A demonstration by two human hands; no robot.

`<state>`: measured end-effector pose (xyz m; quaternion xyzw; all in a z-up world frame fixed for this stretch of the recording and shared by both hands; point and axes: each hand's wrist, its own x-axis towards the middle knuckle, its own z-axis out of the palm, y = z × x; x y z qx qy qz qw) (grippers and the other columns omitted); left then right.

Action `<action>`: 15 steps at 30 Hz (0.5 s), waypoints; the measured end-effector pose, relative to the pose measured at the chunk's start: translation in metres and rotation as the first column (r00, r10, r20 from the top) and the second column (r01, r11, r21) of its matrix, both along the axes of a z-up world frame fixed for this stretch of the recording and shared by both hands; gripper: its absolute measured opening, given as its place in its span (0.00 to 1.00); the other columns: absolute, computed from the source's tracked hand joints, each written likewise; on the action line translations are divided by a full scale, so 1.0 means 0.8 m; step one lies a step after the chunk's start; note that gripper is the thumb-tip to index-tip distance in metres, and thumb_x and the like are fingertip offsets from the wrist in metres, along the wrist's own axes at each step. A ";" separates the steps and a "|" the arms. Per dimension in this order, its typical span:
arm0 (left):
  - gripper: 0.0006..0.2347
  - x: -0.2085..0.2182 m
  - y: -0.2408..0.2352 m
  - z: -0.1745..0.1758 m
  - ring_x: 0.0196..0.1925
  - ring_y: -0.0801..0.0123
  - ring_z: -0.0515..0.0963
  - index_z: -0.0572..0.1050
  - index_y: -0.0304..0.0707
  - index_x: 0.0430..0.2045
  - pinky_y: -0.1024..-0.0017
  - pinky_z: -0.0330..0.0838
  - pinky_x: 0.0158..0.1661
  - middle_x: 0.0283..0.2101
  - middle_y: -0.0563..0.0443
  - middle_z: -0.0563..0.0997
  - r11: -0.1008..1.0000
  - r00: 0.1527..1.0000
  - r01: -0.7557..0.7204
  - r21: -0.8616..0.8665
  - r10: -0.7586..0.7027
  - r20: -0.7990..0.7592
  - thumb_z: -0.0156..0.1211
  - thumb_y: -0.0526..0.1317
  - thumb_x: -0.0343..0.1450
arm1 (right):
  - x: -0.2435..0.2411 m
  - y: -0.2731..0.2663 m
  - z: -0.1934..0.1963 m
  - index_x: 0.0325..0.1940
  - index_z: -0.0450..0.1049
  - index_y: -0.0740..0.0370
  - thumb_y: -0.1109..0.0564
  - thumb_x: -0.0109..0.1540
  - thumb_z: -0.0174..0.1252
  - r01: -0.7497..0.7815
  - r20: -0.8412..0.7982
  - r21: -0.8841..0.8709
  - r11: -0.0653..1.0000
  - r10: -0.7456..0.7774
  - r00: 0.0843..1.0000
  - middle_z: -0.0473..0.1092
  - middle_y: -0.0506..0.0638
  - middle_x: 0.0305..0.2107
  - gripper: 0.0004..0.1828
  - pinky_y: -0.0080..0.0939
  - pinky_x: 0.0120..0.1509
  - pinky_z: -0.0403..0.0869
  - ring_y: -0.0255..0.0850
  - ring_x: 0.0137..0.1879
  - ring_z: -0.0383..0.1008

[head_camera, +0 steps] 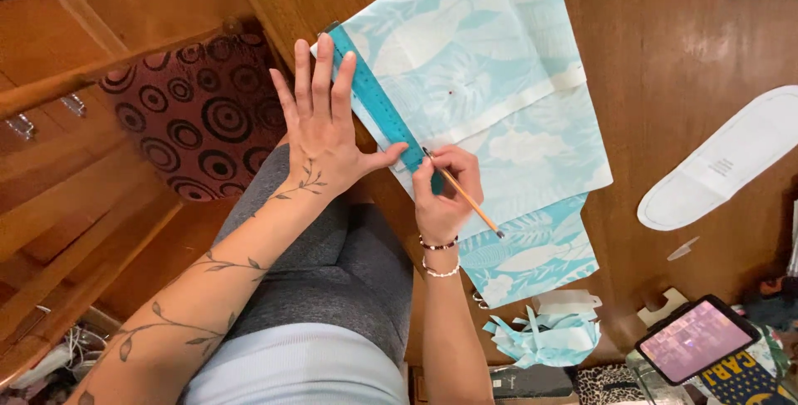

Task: The person cuts a piece of light blue patterned fabric with scissors, then folds it on a wooden table. They use a ruler and pencil to mark straight lines on the folded fabric, then cut along the marked lines. The person continues to measure and mark additional lines on the fabric.

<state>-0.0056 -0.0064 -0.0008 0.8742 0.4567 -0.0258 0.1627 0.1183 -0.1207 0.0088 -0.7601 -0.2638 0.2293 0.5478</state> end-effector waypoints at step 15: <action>0.56 0.000 -0.001 -0.003 0.80 0.41 0.41 0.47 0.38 0.74 0.29 0.40 0.73 0.77 0.39 0.43 1.000 1.000 0.000 0.010 0.000 -0.016 0.68 0.80 0.66 | 0.003 0.001 -0.005 0.36 0.71 0.63 0.66 0.60 0.57 -0.052 0.096 -0.017 0.998 0.054 0.994 0.70 0.54 0.32 0.03 0.40 0.44 0.74 0.44 0.38 0.73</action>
